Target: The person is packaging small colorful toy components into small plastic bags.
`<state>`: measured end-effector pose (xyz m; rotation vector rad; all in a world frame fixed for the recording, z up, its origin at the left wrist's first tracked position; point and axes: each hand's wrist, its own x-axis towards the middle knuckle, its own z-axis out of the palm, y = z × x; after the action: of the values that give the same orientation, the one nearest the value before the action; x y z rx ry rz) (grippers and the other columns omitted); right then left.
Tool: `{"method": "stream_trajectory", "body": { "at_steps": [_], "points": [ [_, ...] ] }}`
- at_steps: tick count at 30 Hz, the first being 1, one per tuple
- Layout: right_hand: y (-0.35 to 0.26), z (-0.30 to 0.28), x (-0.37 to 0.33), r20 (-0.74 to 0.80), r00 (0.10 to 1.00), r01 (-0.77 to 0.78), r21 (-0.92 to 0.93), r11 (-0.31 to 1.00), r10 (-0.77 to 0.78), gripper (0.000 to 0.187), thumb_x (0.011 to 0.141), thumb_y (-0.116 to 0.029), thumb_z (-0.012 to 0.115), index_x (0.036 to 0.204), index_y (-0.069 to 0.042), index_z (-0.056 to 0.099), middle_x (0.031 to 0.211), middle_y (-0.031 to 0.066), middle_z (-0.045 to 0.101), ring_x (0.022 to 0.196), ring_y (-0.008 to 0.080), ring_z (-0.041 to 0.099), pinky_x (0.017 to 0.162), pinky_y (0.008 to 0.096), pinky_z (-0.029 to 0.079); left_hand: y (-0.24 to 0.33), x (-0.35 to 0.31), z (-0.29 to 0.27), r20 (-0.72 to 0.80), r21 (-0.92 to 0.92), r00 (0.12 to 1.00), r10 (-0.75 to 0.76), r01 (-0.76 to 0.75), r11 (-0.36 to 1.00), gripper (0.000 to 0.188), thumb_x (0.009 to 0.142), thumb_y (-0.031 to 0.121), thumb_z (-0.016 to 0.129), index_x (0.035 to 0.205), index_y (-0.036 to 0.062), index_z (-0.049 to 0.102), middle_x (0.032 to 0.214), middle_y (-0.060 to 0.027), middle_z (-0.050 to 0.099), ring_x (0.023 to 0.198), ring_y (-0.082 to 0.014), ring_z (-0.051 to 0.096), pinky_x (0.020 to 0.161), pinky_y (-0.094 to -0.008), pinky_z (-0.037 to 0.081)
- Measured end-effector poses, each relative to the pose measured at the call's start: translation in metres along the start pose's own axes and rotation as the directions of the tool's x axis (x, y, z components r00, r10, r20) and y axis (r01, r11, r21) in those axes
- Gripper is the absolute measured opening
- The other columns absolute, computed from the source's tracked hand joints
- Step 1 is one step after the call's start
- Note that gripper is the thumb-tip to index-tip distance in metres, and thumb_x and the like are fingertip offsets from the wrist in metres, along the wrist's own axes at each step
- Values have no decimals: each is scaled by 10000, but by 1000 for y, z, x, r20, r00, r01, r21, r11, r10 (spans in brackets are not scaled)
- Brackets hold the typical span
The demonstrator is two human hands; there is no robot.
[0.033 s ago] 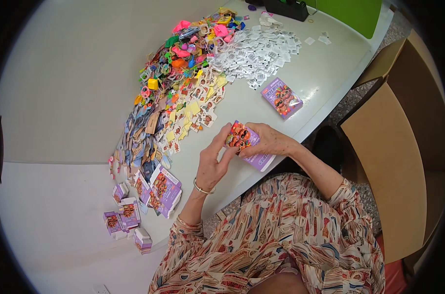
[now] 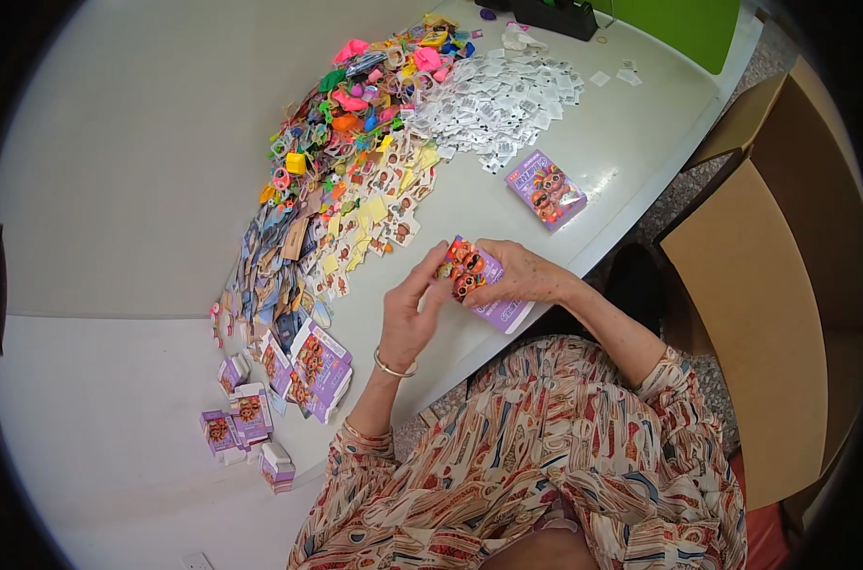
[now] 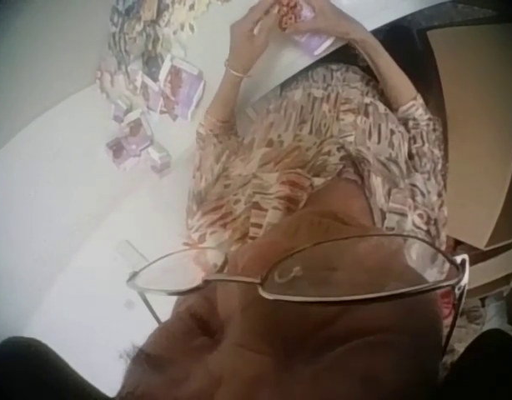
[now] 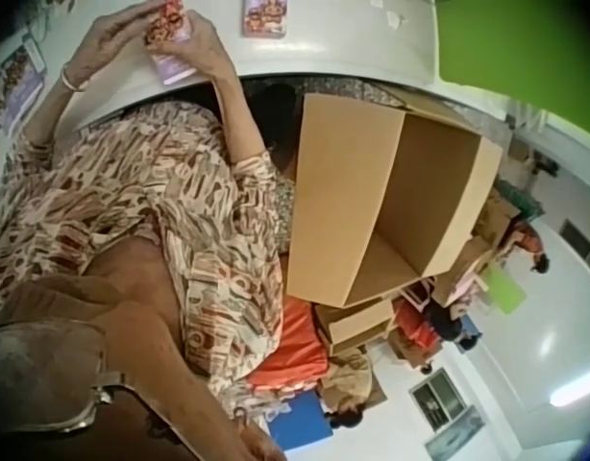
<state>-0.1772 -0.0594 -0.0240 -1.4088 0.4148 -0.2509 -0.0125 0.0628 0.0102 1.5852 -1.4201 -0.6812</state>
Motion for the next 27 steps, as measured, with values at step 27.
{"method": "stream_trajectory", "body": {
  "at_steps": [27],
  "points": [
    [11, 1, 2, 40, 996, 84, -233, 969, -77, 493, 663, -318, 797, 947, -1, 550, 860, 129, 629, 787, 223, 611, 726, 329, 479, 7, -15, 19, -139, 249, 989, 40, -4, 968, 363, 857, -46, 492, 1206, 17, 571, 1058, -198, 642, 813, -302, 660, 706, -298, 501]
  ]
}}
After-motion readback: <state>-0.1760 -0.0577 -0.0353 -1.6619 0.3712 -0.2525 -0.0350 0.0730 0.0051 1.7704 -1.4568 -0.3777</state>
